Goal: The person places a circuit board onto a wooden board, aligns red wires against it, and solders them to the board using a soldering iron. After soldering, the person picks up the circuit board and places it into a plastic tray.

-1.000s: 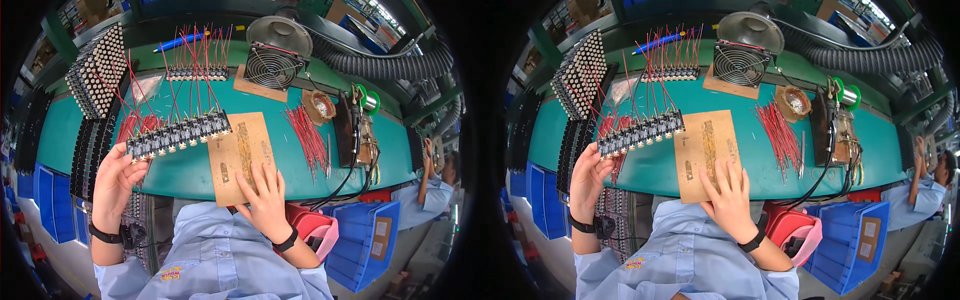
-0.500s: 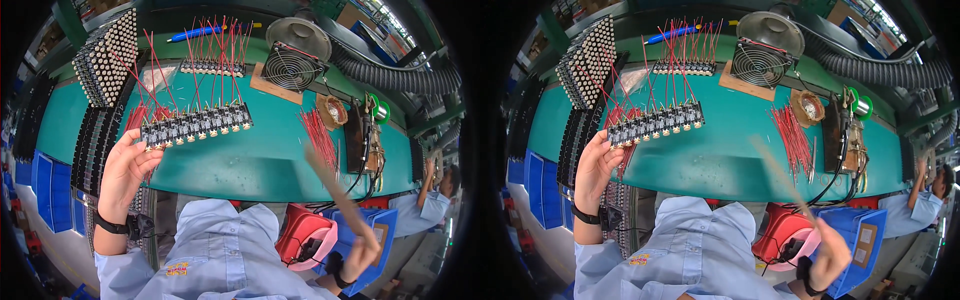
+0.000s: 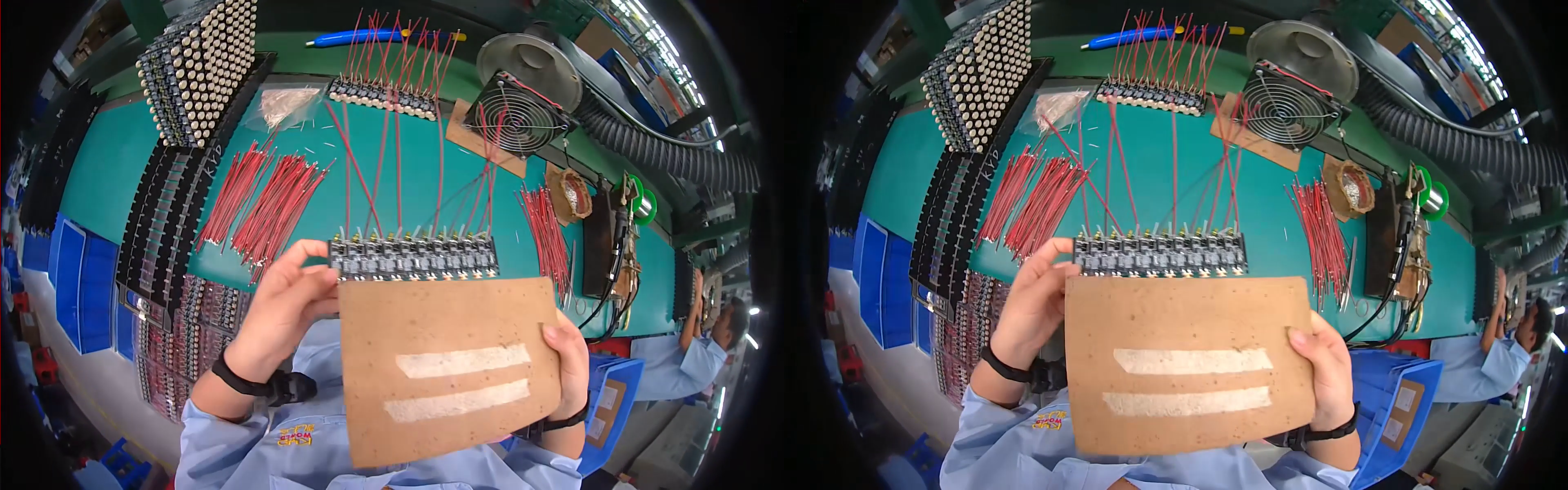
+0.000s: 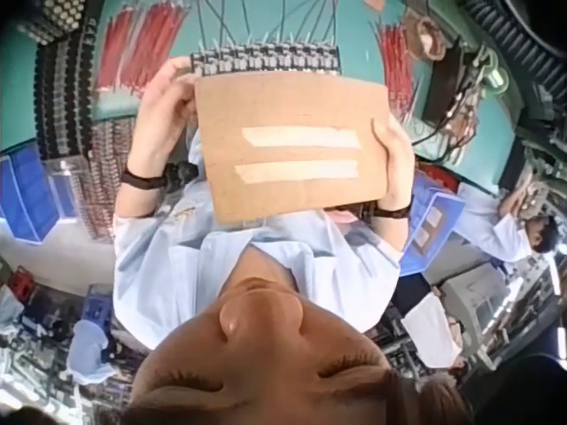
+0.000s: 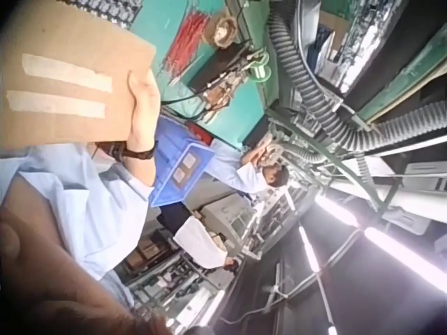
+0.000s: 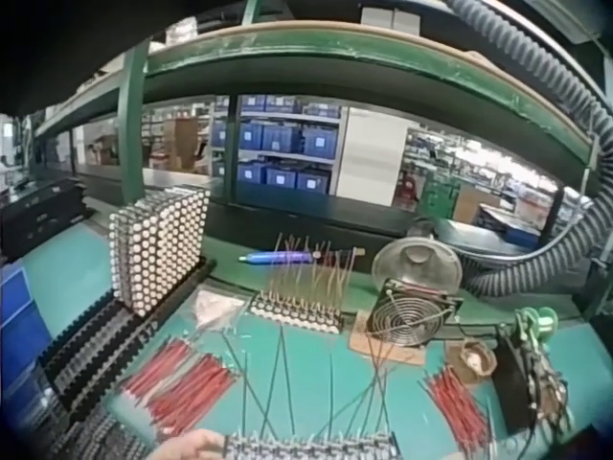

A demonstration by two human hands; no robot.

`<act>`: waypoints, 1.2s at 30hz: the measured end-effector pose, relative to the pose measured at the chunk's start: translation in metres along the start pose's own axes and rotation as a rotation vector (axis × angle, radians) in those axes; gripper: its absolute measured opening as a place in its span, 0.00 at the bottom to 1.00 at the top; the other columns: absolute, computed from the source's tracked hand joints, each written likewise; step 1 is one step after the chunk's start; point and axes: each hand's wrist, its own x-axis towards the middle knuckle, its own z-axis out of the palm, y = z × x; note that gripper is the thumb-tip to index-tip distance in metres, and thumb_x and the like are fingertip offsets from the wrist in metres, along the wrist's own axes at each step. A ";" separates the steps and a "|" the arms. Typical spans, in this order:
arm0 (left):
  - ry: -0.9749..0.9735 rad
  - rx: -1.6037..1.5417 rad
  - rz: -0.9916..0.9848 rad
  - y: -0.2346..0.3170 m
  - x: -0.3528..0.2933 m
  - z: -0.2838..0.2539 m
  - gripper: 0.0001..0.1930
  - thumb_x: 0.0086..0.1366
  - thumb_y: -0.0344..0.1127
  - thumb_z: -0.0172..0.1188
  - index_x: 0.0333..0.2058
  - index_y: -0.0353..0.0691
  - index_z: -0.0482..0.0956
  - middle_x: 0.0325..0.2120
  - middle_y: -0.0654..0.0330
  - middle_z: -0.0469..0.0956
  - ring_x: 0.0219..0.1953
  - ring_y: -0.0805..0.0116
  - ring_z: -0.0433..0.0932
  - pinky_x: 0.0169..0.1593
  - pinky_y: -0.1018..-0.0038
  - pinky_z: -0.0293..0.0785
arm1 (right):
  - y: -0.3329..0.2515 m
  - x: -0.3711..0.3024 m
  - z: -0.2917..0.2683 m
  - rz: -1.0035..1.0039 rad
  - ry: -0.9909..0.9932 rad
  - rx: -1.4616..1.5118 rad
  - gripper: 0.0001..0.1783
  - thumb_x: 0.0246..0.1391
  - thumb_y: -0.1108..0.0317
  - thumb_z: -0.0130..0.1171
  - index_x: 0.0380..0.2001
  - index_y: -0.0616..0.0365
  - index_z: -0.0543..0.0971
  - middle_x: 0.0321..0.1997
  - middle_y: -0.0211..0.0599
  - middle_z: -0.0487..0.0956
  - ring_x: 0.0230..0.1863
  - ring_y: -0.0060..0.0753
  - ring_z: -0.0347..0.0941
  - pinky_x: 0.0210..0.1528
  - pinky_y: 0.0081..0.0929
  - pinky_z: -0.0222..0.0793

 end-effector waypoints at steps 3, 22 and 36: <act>-0.054 -0.065 0.020 -0.016 0.004 -0.005 0.12 0.63 0.23 0.43 0.45 0.39 0.62 0.38 0.55 0.77 0.41 0.70 0.77 0.44 0.76 0.73 | 0.004 0.012 0.001 0.092 -0.037 -0.007 0.22 0.54 0.68 0.52 0.50 0.68 0.68 0.46 0.43 0.76 0.44 0.29 0.75 0.48 0.24 0.69; -0.032 -0.053 -0.022 -0.025 0.015 0.005 0.14 0.63 0.23 0.45 0.48 0.36 0.62 0.36 0.57 0.78 0.30 0.82 0.74 0.30 0.87 0.63 | 0.010 0.041 -0.009 0.145 -0.003 -0.049 0.18 0.56 0.67 0.54 0.47 0.66 0.70 0.43 0.38 0.77 0.41 0.24 0.75 0.45 0.21 0.70; -0.018 0.026 -0.050 -0.026 0.016 0.010 0.15 0.62 0.25 0.48 0.48 0.38 0.62 0.32 0.61 0.78 0.23 0.86 0.67 0.26 0.87 0.57 | 0.014 0.044 -0.019 0.114 0.005 -0.019 0.14 0.57 0.68 0.53 0.44 0.64 0.71 0.41 0.37 0.78 0.40 0.22 0.76 0.43 0.20 0.71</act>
